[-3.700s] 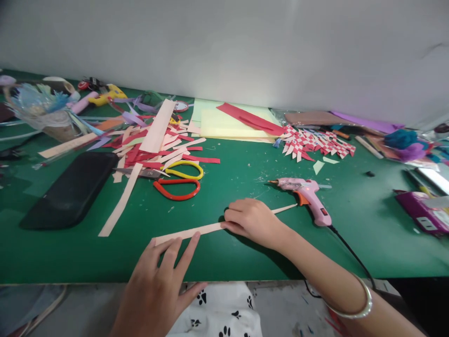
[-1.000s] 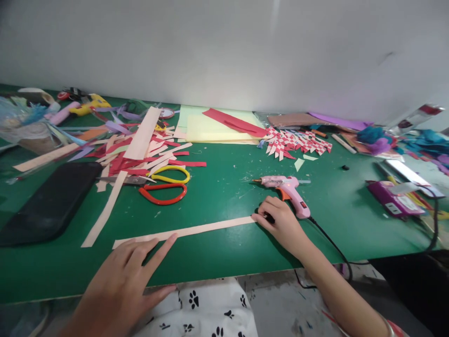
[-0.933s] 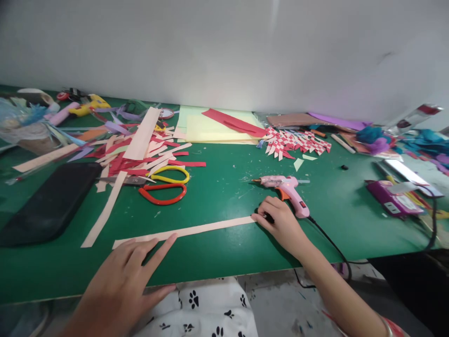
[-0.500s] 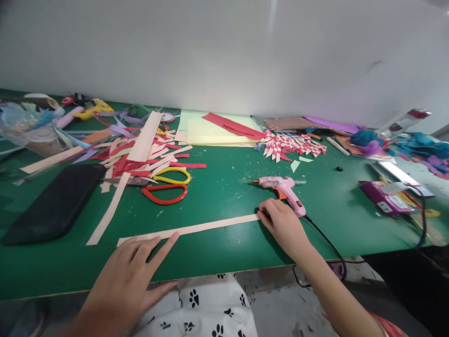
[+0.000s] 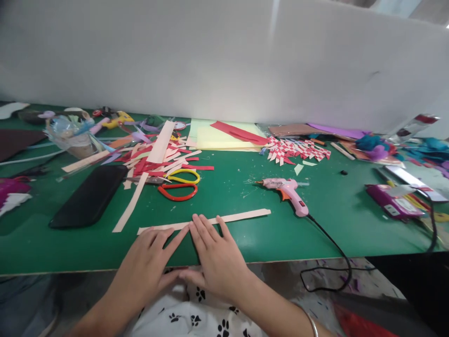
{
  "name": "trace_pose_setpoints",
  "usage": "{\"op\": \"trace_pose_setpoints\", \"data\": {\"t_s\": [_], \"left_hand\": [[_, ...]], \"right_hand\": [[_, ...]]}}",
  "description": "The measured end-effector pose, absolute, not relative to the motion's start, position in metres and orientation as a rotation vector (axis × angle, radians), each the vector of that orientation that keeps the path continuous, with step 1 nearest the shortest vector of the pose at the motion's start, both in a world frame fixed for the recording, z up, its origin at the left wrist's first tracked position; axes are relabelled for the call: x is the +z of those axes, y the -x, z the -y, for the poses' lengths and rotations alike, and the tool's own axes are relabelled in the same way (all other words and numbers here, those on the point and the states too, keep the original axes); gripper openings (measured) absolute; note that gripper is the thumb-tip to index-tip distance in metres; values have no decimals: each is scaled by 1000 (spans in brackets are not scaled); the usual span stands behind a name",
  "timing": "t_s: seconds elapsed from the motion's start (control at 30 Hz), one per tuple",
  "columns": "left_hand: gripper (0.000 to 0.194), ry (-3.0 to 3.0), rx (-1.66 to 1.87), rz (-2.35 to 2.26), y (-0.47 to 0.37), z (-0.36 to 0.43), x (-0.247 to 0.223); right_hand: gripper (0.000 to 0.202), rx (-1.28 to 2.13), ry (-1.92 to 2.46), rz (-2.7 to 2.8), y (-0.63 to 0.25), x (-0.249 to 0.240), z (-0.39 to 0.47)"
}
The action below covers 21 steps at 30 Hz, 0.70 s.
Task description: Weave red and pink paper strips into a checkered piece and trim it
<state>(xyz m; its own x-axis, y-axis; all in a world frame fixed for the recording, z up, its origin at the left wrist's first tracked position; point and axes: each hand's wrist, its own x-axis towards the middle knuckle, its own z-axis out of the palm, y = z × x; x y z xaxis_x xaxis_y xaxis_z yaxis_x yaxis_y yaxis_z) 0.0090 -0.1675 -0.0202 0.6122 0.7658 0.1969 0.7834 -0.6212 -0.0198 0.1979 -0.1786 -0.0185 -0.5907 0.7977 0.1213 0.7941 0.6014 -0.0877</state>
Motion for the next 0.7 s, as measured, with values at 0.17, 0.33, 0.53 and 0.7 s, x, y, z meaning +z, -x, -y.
{"op": "trace_pose_setpoints", "data": {"t_s": [0.17, 0.33, 0.53, 0.7], "left_hand": [[65, 2704, -397, 1225, -3, 168, -28], [53, 2697, -453, 1167, 11, 170, -28], [55, 2734, -410, 1194, 18, 170, -23], [56, 2733, -403, 1202, 17, 169, -22]], "right_hand": [[74, 152, 1355, 2675, -206, -17, 177], [71, 201, 1353, 2651, -212, -14, 176], [72, 166, 1378, 2682, -246, -14, 176], [70, 72, 1522, 2645, -284, -18, 185]]}}
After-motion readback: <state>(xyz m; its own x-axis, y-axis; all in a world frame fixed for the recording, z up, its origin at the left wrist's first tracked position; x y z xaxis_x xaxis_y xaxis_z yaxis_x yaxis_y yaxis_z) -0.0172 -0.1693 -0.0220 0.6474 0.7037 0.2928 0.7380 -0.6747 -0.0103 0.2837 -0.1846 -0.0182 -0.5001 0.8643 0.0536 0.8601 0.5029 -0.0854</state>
